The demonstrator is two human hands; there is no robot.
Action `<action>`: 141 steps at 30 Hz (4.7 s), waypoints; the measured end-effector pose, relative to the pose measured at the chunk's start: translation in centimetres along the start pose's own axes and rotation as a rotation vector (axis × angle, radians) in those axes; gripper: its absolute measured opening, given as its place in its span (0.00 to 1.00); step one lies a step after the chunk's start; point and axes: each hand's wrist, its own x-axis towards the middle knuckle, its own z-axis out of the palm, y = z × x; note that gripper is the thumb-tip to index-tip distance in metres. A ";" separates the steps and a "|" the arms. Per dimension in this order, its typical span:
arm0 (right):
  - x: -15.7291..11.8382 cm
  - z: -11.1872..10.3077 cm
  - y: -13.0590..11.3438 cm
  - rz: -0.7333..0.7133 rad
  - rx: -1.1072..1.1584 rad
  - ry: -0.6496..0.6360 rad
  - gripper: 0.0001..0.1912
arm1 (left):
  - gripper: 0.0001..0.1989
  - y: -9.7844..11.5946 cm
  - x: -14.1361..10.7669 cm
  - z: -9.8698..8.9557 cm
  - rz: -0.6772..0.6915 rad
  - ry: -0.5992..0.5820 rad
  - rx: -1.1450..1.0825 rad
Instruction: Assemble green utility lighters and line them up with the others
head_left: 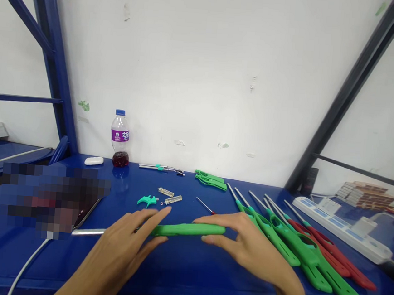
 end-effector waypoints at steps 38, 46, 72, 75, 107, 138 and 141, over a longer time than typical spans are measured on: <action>0.3 1.5 -1.5 0.198 1.125 0.201 0.20 | 0.14 -1.8 -1.2 1.9 -0.251 -0.096 -0.209; -0.1 1.0 -1.6 0.159 1.021 0.317 0.21 | 0.16 -1.5 -1.2 1.9 -0.291 -0.252 -0.261; -0.6 -1.0 0.0 0.252 0.590 0.403 0.28 | 0.17 -1.7 -1.0 1.9 -0.317 -0.114 -0.238; -2.2 -3.7 1.5 0.338 0.290 0.587 0.31 | 0.14 -2.0 -1.1 2.1 -0.284 -0.023 -0.170; 2.6 -4.3 10.0 0.286 -0.715 0.182 0.16 | 0.14 -2.4 -2.1 3.3 -0.281 -0.148 -0.151; 5.3 1.0 5.9 0.074 -0.423 -0.065 0.19 | 0.13 -2.1 -1.8 3.2 -0.420 -0.054 -0.211; 3.9 3.7 4.3 0.082 -0.381 -0.106 0.19 | 0.13 -2.3 -1.6 3.0 -0.439 -0.058 -0.188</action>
